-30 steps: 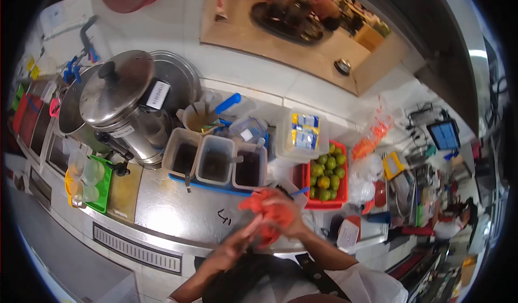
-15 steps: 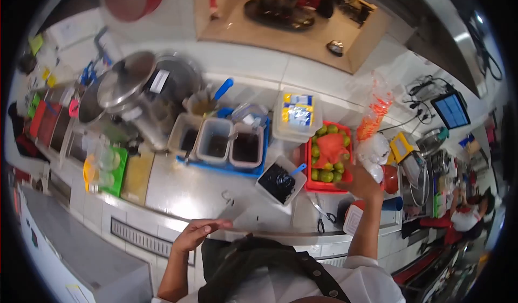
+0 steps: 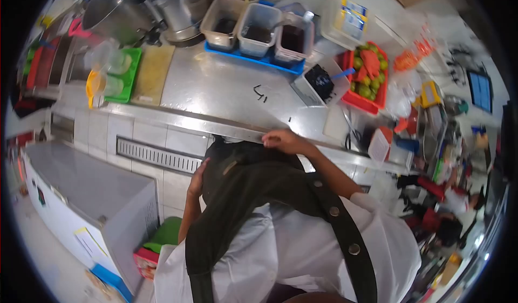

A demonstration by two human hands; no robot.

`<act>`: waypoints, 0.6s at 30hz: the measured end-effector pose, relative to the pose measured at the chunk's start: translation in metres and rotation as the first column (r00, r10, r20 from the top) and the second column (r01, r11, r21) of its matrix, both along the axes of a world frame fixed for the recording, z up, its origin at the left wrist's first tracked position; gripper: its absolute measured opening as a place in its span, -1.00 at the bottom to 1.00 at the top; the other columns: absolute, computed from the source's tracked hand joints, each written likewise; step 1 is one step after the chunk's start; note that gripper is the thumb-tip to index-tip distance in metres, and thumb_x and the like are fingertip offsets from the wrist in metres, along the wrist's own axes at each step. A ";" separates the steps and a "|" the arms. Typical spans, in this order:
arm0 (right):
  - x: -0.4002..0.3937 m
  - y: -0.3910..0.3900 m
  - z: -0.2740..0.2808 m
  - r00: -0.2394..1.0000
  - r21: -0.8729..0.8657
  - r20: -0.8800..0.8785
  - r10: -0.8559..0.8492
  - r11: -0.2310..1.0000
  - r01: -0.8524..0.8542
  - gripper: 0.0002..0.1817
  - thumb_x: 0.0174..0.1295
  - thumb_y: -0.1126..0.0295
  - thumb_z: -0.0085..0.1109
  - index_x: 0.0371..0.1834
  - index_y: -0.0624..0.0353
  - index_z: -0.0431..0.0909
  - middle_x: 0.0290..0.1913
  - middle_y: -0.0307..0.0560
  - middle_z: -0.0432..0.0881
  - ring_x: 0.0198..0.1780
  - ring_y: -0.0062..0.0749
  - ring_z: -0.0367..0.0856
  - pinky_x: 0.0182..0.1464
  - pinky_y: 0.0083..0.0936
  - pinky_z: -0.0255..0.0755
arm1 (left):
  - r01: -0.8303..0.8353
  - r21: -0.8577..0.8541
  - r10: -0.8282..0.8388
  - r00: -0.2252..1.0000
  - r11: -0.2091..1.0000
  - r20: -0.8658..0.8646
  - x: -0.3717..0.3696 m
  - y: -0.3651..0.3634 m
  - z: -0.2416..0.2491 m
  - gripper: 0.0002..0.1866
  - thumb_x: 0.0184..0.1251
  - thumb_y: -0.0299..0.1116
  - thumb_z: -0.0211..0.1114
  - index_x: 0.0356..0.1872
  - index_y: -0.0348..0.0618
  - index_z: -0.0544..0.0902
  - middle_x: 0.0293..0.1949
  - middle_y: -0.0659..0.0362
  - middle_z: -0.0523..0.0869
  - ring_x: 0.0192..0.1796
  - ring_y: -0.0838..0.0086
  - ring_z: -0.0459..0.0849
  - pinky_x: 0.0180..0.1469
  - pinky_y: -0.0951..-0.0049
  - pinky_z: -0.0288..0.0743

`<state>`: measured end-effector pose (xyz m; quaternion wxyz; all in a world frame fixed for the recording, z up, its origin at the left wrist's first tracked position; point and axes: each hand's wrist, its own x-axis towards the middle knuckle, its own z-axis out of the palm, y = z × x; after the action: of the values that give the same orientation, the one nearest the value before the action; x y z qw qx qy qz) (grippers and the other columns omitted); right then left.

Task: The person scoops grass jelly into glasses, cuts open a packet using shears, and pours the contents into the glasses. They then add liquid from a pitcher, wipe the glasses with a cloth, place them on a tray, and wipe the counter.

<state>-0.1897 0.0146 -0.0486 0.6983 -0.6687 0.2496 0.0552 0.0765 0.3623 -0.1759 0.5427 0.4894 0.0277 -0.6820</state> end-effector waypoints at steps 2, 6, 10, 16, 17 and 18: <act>-0.003 -0.014 0.020 0.948 0.056 -0.047 -0.315 0.947 0.317 -0.67 0.48 0.25 0.07 0.18 0.16 0.55 -0.01 -0.07 0.69 0.01 -0.43 0.67 0.06 -0.37 0.53 | -0.025 -0.022 0.023 0.997 0.999 -0.071 0.013 0.023 -0.003 -0.43 0.65 -0.12 -0.06 0.51 -0.25 0.29 0.44 0.04 0.44 0.50 0.38 0.33 0.49 0.39 0.18; -0.006 -0.016 0.067 0.154 0.454 -0.300 -0.941 0.001 0.891 -0.48 0.51 0.09 0.04 0.41 0.07 0.24 0.14 0.09 0.54 0.09 -0.10 0.65 0.08 -0.30 0.60 | 0.182 0.111 -0.196 0.972 0.977 0.133 0.041 0.040 0.029 -0.41 0.65 -0.12 -0.06 0.52 -0.27 0.25 0.35 0.03 0.53 0.40 0.37 0.43 0.39 0.39 0.27; -0.038 -0.059 0.014 -0.021 0.727 -0.113 -0.993 -0.097 0.679 -0.26 0.46 -0.10 0.06 0.56 -0.22 -0.08 0.32 0.24 0.28 0.20 0.09 0.52 0.15 -0.15 0.61 | 0.333 0.350 -0.439 0.851 0.876 0.290 0.079 0.055 0.014 -0.39 0.63 -0.11 -0.02 0.52 -0.28 0.24 0.28 0.02 0.58 0.30 0.38 0.50 0.29 0.39 0.35; -0.043 -0.051 0.021 0.057 0.284 0.156 -0.986 0.100 0.954 -0.26 0.52 -0.09 -0.04 0.64 -0.14 -0.05 0.33 0.09 0.42 0.26 -0.10 0.52 0.26 -0.23 0.43 | 0.448 0.607 -0.746 0.504 0.657 0.435 0.129 0.010 0.008 -0.37 0.61 -0.09 0.03 0.51 -0.29 0.24 0.18 0.01 0.66 0.17 0.39 0.60 0.14 0.39 0.47; -0.066 -0.050 -0.006 0.287 -0.146 0.343 -0.895 0.251 0.957 -0.28 0.41 0.08 0.21 0.57 -0.03 0.16 0.28 0.12 0.49 0.28 -0.05 0.53 0.27 -0.21 0.43 | 0.477 0.601 -0.765 0.464 0.641 0.447 0.131 -0.009 0.010 -0.36 0.60 -0.09 0.04 0.51 -0.30 0.24 0.16 0.01 0.67 0.14 0.39 0.62 0.12 0.39 0.49; -0.097 -0.041 -0.013 0.482 -0.570 0.244 -0.841 0.278 0.773 -0.34 0.32 0.20 0.26 0.47 0.04 0.31 0.26 0.14 0.51 0.26 -0.02 0.54 0.26 -0.22 0.44 | 0.511 0.578 -0.771 0.454 0.636 0.446 0.130 -0.027 0.012 -0.36 0.60 -0.09 0.05 0.51 -0.30 0.24 0.14 0.00 0.68 0.12 0.39 0.63 0.09 0.39 0.51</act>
<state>-0.2871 -0.0268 -0.0615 0.3552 -0.6303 0.5921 -0.3549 0.2061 0.3357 -0.1638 0.1090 0.7588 -0.2313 -0.5990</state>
